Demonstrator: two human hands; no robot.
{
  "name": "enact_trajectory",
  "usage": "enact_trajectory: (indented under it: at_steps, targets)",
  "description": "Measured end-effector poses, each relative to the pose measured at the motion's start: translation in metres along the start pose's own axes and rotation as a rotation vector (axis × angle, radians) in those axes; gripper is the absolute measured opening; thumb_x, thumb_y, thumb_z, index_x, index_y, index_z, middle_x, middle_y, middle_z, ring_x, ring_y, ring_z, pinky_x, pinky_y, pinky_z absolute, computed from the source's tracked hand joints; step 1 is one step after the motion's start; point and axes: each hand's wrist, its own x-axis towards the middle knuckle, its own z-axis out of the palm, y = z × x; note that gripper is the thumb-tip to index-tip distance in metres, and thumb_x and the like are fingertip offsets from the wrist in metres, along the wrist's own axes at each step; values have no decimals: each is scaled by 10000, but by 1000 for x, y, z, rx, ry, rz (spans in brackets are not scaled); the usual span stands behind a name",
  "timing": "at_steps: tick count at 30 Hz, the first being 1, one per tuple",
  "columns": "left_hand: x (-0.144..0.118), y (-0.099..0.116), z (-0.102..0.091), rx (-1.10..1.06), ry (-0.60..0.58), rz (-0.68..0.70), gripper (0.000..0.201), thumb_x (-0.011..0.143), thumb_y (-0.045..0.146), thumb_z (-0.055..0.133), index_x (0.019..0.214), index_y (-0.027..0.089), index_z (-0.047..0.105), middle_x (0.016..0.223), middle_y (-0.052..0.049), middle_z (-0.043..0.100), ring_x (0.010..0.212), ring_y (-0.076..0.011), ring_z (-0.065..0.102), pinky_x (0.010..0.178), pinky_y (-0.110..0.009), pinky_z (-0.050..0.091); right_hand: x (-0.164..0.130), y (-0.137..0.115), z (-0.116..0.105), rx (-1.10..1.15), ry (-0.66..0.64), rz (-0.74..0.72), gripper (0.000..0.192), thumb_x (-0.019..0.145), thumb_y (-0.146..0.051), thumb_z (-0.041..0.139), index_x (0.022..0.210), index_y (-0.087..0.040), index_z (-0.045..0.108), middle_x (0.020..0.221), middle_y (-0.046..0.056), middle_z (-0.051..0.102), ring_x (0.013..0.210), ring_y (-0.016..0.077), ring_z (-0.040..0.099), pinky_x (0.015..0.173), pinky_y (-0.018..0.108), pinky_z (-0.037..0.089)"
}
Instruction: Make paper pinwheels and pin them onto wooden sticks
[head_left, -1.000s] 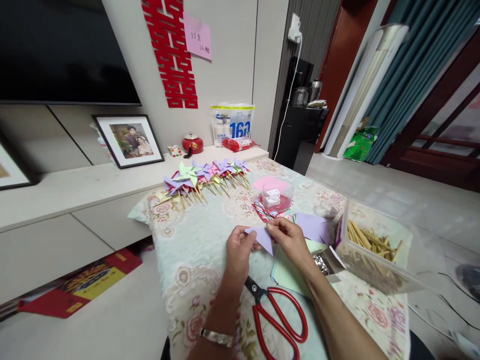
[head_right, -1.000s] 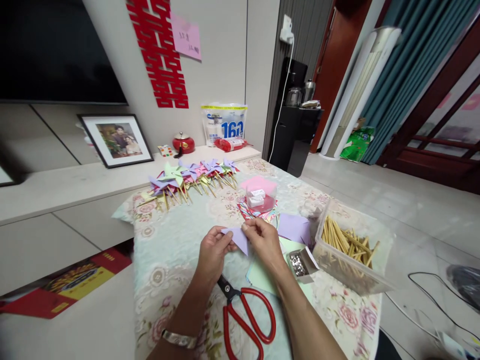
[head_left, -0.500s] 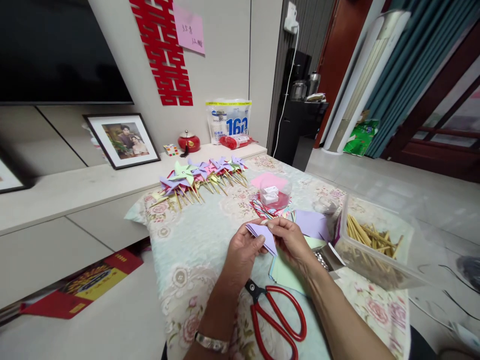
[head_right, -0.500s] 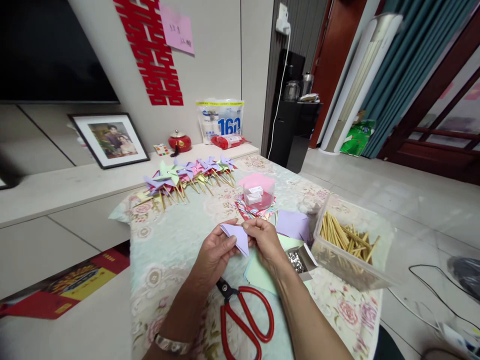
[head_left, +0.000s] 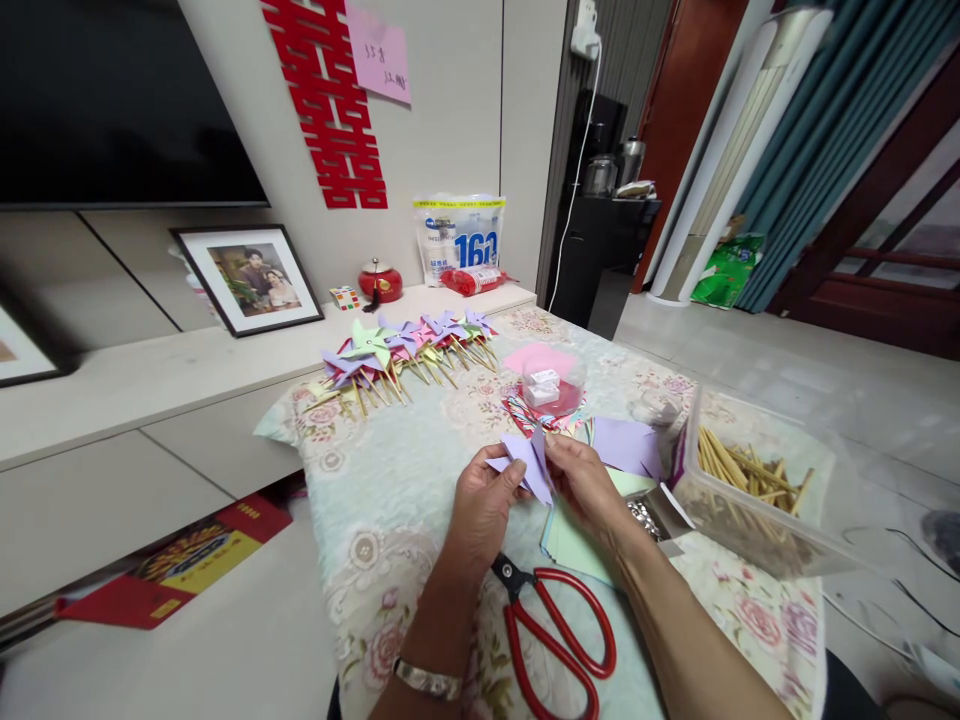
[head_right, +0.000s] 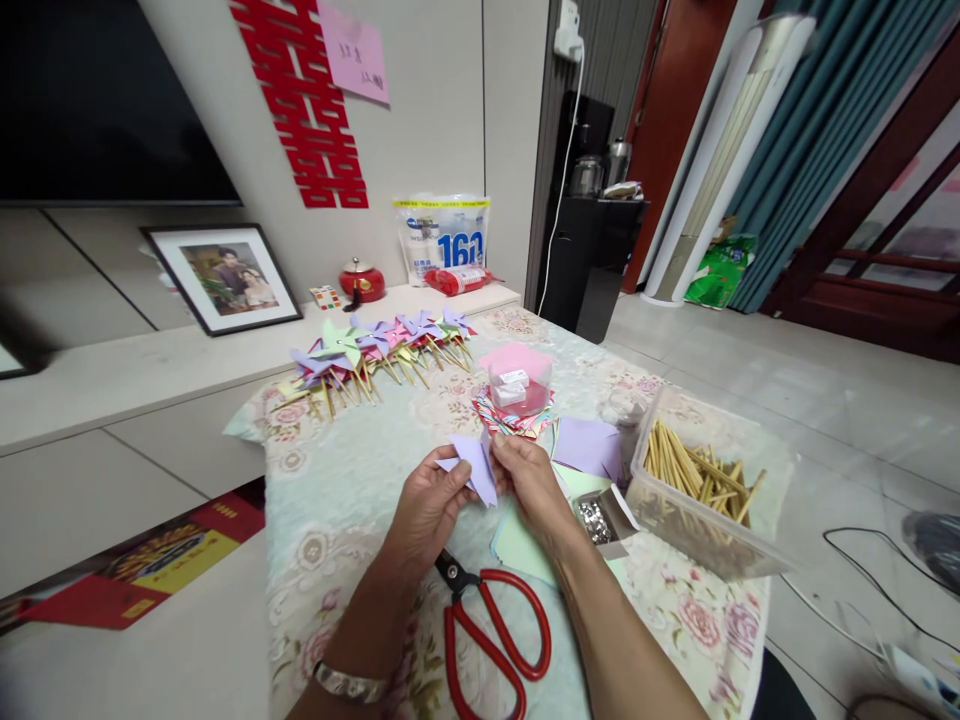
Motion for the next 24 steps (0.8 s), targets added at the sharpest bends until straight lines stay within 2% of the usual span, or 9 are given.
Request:
enact_trajectory:
  at_steps: [4, 10, 14, 19, 24]
  targets:
    - [1, 1, 0, 28, 77, 9, 510, 534, 353, 934, 890, 138, 637, 678, -15, 698, 578, -141, 638, 544, -248, 502, -2, -3, -2, -116, -106, -36, 476, 812, -639, 674, 805, -164, 663, 650, -20, 575, 566, 126, 481, 551, 255, 351]
    - [4, -2, -2, 67, 119, 42, 537, 502, 389, 942, 854, 128, 631, 663, -10, 698, 538, -119, 623, 539, -242, 515, -7, -13, 1, -280, -195, -80, 376, 782, -515, 757, 871, -153, 707, 753, -6, 629, 702, 152, 544, 650, 258, 401]
    - [3, -3, -2, 89, 98, 54, 487, 522, 402, 931, 774, 143, 605, 634, 16, 675, 498, -99, 606, 523, -228, 512, -4, -6, 2, -208, -147, -21, 387, 753, -500, 781, 936, -163, 726, 812, 15, 678, 723, 170, 597, 690, 288, 458]
    - [4, -5, -5, 172, 80, 50, 478, 542, 442, 914, 776, 134, 633, 630, 5, 672, 525, -102, 610, 522, -218, 506, 2, 0, -1, -117, 11, 7, 409, 693, -565, 799, 720, -168, 704, 635, -3, 644, 579, 142, 542, 575, 265, 438]
    - [7, -9, -10, 289, 77, 56, 432, 620, 468, 860, 815, 136, 664, 645, -6, 664, 572, -113, 594, 519, -217, 503, 4, 0, -3, -77, 84, -4, 431, 682, -585, 794, 687, -164, 705, 581, -4, 631, 526, 125, 497, 528, 252, 406]
